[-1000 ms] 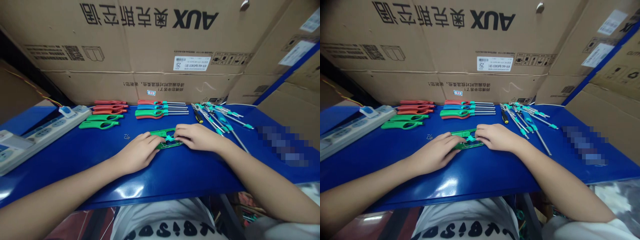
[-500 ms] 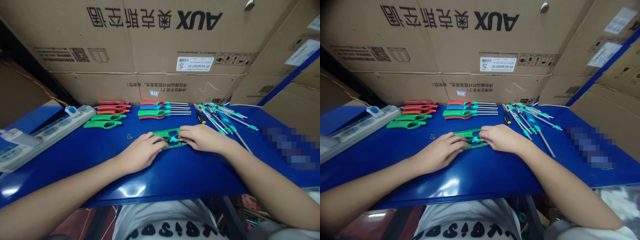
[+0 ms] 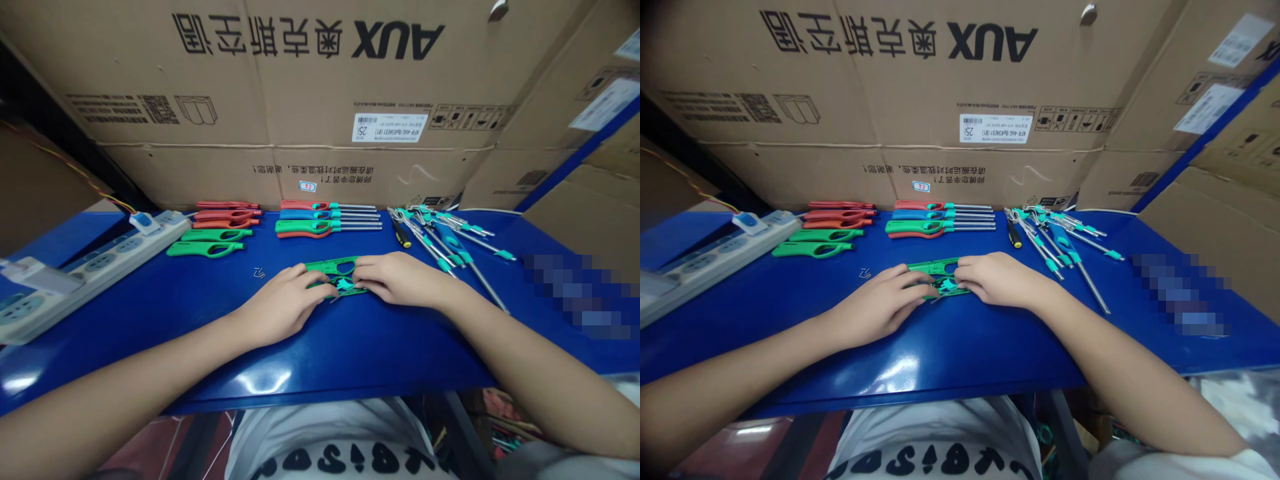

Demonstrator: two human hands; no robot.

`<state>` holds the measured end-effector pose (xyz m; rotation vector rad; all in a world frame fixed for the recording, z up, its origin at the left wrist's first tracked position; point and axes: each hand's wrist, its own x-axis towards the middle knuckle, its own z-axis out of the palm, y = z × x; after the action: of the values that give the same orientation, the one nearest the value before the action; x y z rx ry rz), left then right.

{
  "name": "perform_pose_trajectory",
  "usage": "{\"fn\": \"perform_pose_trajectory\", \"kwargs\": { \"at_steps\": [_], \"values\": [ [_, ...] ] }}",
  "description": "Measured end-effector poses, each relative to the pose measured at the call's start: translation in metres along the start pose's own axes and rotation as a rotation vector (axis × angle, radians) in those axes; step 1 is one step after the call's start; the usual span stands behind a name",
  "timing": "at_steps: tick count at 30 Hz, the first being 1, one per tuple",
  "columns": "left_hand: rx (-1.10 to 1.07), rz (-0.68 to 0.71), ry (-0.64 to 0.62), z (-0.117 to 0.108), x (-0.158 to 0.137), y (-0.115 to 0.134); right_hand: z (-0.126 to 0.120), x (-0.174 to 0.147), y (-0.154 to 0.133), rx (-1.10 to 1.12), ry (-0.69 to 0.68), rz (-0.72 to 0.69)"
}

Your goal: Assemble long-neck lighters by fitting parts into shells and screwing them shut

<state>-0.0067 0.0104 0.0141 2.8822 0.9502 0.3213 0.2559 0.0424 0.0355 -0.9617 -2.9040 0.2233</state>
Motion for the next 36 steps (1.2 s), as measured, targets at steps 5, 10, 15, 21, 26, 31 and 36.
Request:
{"fn": "perform_pose_trajectory", "kwargs": {
  "at_steps": [5,10,15,21,26,31,36],
  "values": [
    [0.000,0.009,-0.010,0.000,0.000,-0.001,0.007,0.004,0.003,0.102,0.025,0.003],
    [-0.010,0.017,0.005,0.001,0.001,-0.001,0.013,0.007,0.007,0.166,0.048,-0.024],
    [-0.118,-0.034,0.049,0.002,0.001,-0.001,0.013,0.006,0.000,0.084,0.068,-0.094],
    [-0.241,-0.094,0.081,0.004,0.001,-0.005,0.017,0.008,-0.001,0.043,0.079,-0.121],
    [-0.274,-0.112,0.079,0.005,0.002,-0.007,0.018,0.009,0.001,0.115,0.070,-0.136],
    [-0.275,-0.118,0.061,0.004,0.002,-0.007,0.017,0.008,-0.001,0.064,0.066,-0.156],
    [-0.299,-0.145,0.032,0.002,0.002,-0.008,0.021,0.008,-0.001,0.058,0.096,-0.173]
  ]
}}
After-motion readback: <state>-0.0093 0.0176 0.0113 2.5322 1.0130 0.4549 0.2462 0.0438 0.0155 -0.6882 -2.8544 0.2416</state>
